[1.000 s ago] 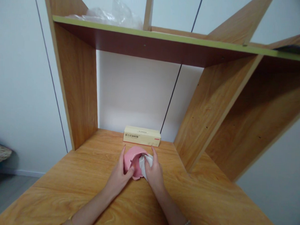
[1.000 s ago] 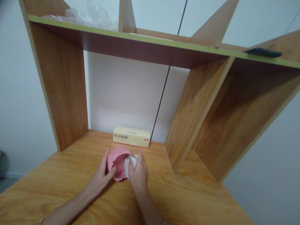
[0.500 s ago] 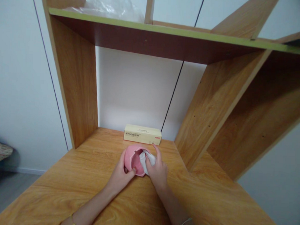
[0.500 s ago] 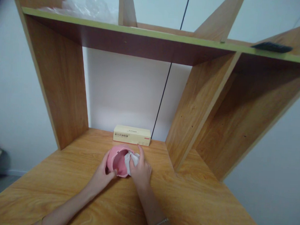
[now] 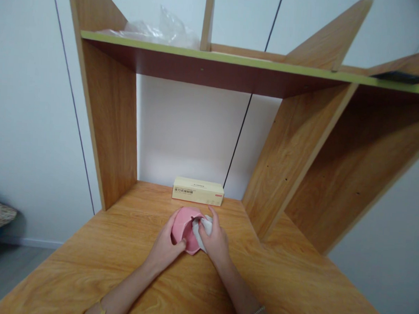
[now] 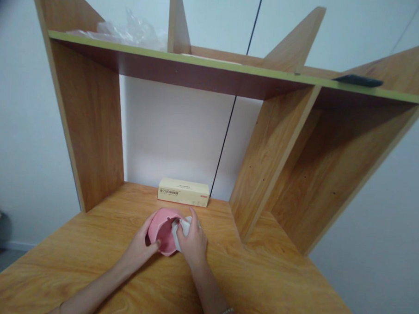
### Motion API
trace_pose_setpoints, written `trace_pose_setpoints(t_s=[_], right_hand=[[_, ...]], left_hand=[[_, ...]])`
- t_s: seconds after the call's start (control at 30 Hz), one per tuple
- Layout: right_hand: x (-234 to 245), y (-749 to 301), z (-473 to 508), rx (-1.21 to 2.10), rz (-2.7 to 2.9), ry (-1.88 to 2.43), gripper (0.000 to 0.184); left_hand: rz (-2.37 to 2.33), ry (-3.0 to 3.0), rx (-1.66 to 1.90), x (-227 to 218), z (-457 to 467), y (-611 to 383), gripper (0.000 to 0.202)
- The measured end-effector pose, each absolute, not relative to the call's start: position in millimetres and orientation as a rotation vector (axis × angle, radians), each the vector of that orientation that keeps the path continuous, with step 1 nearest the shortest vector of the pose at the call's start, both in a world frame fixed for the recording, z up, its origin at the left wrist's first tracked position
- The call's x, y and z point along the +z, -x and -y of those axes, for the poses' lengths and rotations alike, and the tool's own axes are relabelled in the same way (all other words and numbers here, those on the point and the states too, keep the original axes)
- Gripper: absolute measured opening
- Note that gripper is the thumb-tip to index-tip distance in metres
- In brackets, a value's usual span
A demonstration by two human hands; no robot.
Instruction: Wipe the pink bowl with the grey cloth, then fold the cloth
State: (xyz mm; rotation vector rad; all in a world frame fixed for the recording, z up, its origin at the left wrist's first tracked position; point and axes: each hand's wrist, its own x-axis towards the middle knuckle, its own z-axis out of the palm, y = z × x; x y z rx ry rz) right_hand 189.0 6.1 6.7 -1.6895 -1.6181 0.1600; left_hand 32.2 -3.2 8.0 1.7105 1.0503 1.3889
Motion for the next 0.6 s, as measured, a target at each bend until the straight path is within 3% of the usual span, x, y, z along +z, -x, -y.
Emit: trace_pose_setpoints(t_s=[0.3, 0.6], right_hand=[[13, -184, -4, 0.077, 1.646, 1.881, 0.057], [7, -185, -3, 0.157, 1.493, 1.749, 0.054]], left_hand=[[-1.032, -1.739, 1.430, 5, 2, -32, 0.065], [-0.889, -1.578, 1.302, 5, 6, -43, 0.080]])
